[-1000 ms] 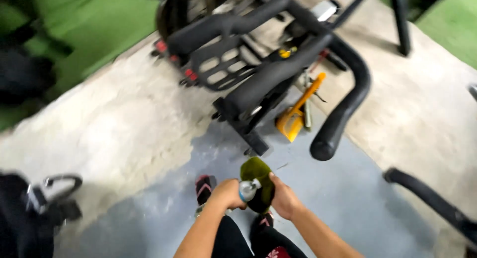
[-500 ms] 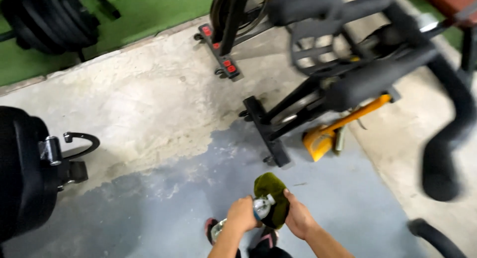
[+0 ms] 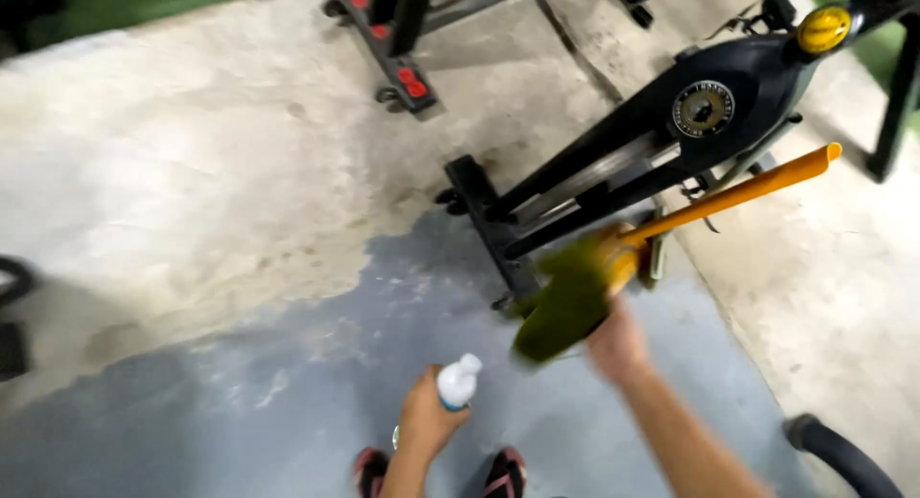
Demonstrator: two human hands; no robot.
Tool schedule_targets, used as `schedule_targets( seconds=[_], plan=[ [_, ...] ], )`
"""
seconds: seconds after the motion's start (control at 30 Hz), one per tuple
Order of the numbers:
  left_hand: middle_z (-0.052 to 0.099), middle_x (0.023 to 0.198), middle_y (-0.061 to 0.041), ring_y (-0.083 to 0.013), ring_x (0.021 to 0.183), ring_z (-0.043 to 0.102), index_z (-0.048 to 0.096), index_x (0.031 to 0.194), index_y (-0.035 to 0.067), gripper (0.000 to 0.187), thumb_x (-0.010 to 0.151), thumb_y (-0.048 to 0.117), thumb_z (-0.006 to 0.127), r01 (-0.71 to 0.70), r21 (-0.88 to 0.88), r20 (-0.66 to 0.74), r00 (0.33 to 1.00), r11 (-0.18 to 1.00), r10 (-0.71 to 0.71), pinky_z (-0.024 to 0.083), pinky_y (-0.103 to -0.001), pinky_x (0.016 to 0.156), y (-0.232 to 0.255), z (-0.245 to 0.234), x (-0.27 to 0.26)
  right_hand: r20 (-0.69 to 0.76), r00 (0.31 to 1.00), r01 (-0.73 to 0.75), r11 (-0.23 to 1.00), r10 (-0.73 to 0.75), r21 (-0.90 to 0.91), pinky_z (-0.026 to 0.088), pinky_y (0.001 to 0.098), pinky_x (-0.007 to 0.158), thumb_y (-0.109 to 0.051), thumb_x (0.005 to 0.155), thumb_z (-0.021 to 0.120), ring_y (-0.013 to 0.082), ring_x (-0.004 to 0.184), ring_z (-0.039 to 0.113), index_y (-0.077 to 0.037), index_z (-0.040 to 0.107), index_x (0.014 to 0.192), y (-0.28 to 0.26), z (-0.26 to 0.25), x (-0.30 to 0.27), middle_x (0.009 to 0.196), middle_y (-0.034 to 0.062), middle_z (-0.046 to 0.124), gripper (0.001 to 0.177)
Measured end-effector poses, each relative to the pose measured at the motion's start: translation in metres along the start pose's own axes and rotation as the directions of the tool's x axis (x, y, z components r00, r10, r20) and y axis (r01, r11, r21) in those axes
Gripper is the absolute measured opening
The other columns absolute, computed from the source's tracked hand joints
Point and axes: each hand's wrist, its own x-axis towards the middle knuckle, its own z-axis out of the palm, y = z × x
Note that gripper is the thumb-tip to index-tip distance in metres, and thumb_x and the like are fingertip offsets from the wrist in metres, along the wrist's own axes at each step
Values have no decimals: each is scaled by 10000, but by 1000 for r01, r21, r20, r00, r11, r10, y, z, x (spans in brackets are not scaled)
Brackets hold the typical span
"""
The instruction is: Cleaning a stationary exercise bike with a cloth and cleaning solution.
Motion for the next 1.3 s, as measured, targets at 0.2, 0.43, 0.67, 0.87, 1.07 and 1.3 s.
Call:
schedule_targets(
  seconds=[0.2, 0.43, 0.67, 0.87, 1.07, 1.3],
  plan=[
    [725, 1121, -168, -391, 1051, 694, 615, 1206, 101, 681, 608, 238, 912, 18, -139, -88, 996, 990, -30, 559, -474, 865, -13, 65, 68, 545, 182, 665, -307, -818, -681, 231, 510, 1314, -233, 1160, 416, 428, 1574, 296, 44, 272, 1568, -170, 30, 28, 1663, 314, 288, 515],
    [707, 1172, -166, -382, 1093, 674, 620, 1215, 91, 751, 547, 205, 943, -76, -174, -54, 996, 982, 68, 547, -456, 912, -42, 126, 93, 765, 414, -67, -855, -493, -515, 49, 640, 1264, -161, 1013, 538, 574, 1522, 80, -77, 493, 1539, -172, -60, 181, 1709, 353, 213, 535],
    [710, 1178, -159, -377, 1090, 686, 617, 1234, 97, 731, 573, 175, 918, -135, -231, -48, 991, 964, 127, 555, -450, 918, -33, 129, 97, 622, 714, 29, -874, -322, -485, 469, 584, 889, -229, 995, 551, 428, 1107, 600, -48, 698, 1230, -1, -112, 263, 1239, 221, 666, 331],
    [723, 1158, -141, -371, 1077, 698, 630, 1208, 109, 712, 557, 164, 913, -112, -214, -14, 994, 970, 112, 564, -443, 908, -31, 119, 97, 731, 652, 230, -866, -201, -443, 445, 503, 1025, -282, 877, 588, 357, 1207, 571, -94, 671, 1276, 55, -129, 252, 1334, 152, 640, 448],
    [722, 1164, -138, -366, 1086, 698, 634, 1213, 115, 719, 555, 165, 919, -71, -237, -8, 997, 969, 72, 564, -438, 909, -38, 121, 102, 718, 472, 231, -714, -512, -661, 429, 536, 1106, -124, 1056, 583, 425, 1311, 538, -40, 610, 1425, -105, -118, 191, 1433, 211, 598, 379],
    [728, 1144, -112, -343, 1072, 695, 635, 1174, 120, 724, 521, 141, 946, -167, -269, -114, 983, 948, 141, 565, -424, 882, -26, 128, 118, 598, 483, -415, -769, -639, -486, 415, 602, 1007, -427, 1116, 402, 461, 1188, 533, -104, 547, 1506, -239, 3, 211, 1372, 282, 605, 526]
  ],
)
